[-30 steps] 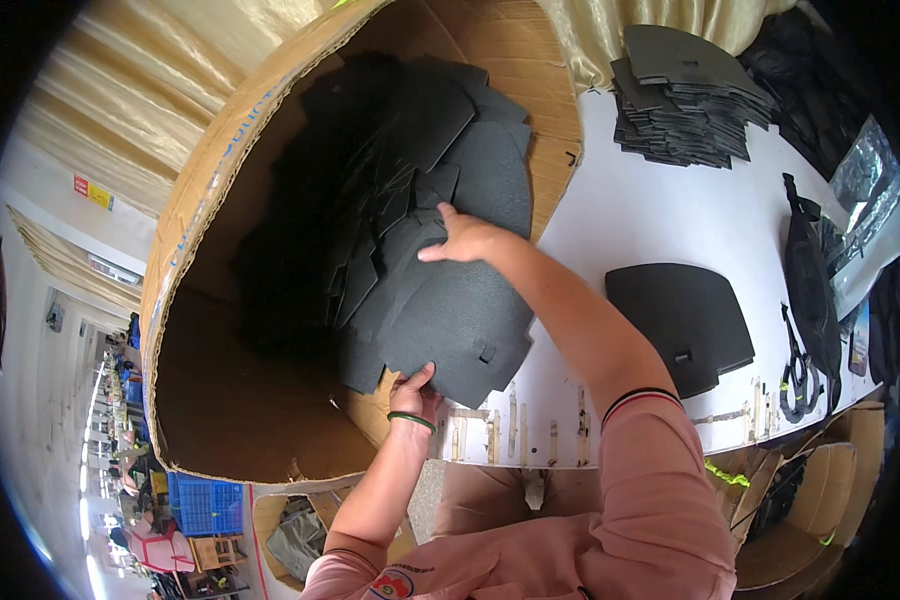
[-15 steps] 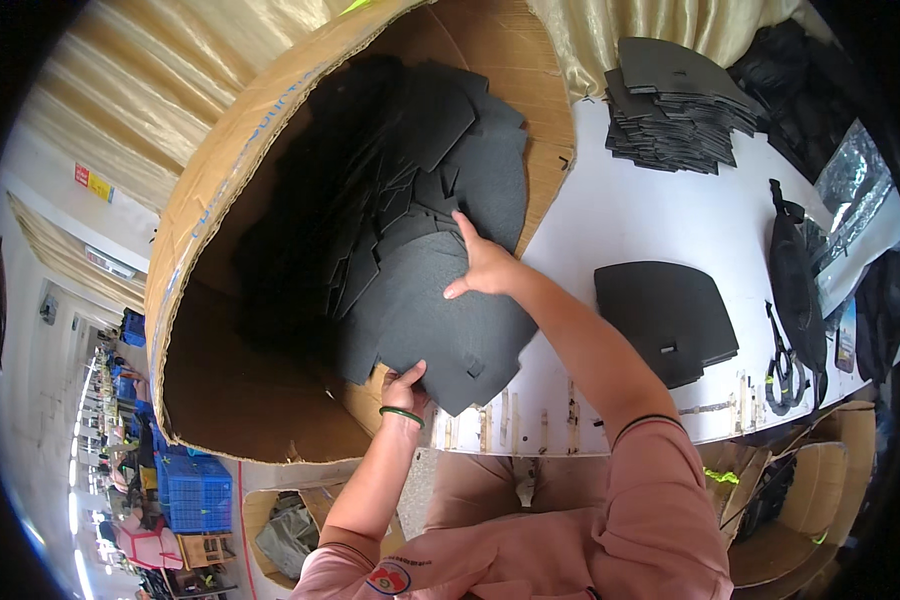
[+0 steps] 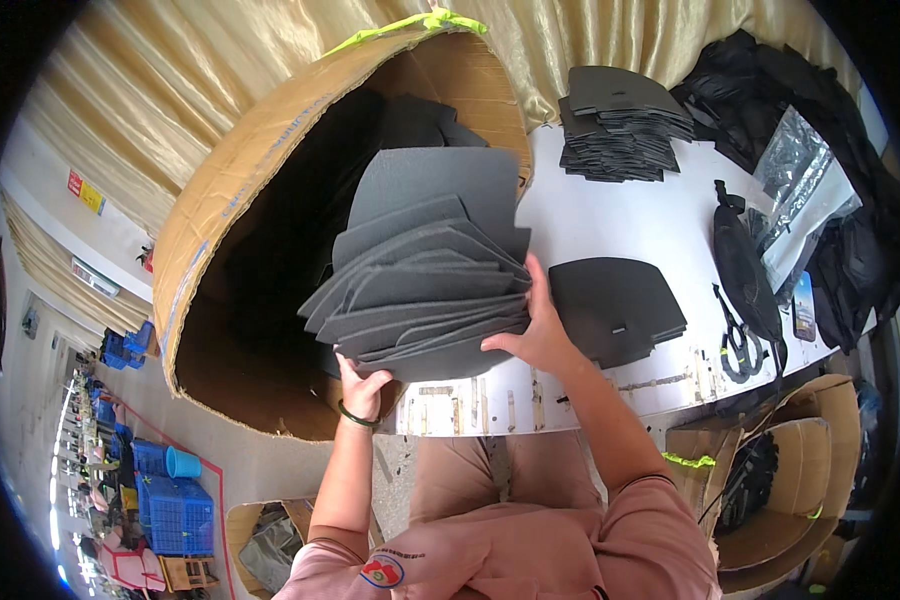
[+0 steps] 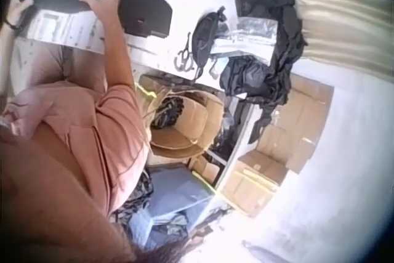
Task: The recorder is sorting and stacking black flat material components from a large cardboard bin onto a workbench.
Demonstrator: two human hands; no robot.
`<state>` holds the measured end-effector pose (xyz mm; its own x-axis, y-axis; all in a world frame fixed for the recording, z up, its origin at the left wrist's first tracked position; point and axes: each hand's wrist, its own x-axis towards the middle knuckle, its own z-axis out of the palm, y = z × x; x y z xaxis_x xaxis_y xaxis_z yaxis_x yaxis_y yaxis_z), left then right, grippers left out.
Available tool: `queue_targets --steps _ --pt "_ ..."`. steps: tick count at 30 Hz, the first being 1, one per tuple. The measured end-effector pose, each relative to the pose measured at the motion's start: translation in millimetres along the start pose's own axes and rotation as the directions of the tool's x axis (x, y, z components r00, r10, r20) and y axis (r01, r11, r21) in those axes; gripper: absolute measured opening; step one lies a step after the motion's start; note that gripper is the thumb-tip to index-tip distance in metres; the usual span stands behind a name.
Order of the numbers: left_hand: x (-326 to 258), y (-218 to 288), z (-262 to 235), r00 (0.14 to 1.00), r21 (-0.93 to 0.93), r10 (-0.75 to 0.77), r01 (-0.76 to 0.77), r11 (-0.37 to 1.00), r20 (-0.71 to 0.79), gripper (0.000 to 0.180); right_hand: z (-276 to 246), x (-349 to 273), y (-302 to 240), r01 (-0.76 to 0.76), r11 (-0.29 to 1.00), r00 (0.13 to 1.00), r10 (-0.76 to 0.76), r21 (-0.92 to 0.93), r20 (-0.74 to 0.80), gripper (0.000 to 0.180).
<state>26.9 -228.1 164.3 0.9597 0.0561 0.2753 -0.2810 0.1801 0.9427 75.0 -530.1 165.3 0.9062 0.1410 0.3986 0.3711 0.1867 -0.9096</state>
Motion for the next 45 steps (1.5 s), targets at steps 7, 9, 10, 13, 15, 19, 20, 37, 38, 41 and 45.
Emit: queue_targets --steps 7,9,10,13,15,19,20,37,38,41,45 --pt "-14 30 14 0.997 -0.204 0.032 -0.017 0.979 0.071 0.100 -6 -22 0 -0.282 0.952 0.940 0.248 0.123 0.234 0.106" --pt "-22 21 6 0.999 -0.139 -0.017 0.024 0.990 0.049 0.098 -12 -29 18 -0.276 0.956 0.935 0.244 0.095 0.258 0.104" --pt "-26 15 1 0.998 -0.133 -0.039 0.044 0.990 0.041 0.096 -17 -33 26 -0.272 0.960 0.928 0.244 0.064 0.281 0.102" --pt "-36 8 -8 0.995 -0.130 -0.054 0.065 0.989 0.088 0.097 -23 -38 21 -0.289 0.943 0.939 0.245 0.167 0.241 0.095" --pt "-33 7 -8 0.991 -0.067 -0.031 0.040 0.997 0.130 0.101 -19 -34 0 -0.266 0.930 0.954 0.217 0.252 0.207 0.084" --pt "-26 0 -21 0.977 0.102 -0.093 0.074 0.992 0.193 0.091 -21 -39 16 -0.438 0.848 0.895 0.381 0.298 0.232 0.055" --pt "-22 3 -17 0.984 0.073 -0.093 0.082 0.994 0.155 0.081 -18 -38 21 -0.419 0.845 0.905 0.356 0.333 0.235 0.043" --pt "-32 26 -10 0.993 0.231 0.034 -0.061 0.971 0.116 0.083 12 13 -80 0.106 0.950 0.990 -0.072 -0.295 0.124 0.055" --pt "-31 28 -5 0.992 0.238 0.026 -0.055 0.970 0.124 0.082 21 26 -89 0.183 0.912 0.969 -0.104 -0.368 0.224 0.053" --pt "-36 26 -3 0.988 0.259 0.004 -0.044 0.965 0.153 0.081 51 59 -89 0.475 0.631 0.875 -0.266 -0.614 0.403 0.048" --pt "-43 24 5 0.984 0.230 -0.021 -0.020 0.973 0.176 0.081 56 73 -75 0.434 0.650 0.852 -0.070 -0.624 0.519 0.031"
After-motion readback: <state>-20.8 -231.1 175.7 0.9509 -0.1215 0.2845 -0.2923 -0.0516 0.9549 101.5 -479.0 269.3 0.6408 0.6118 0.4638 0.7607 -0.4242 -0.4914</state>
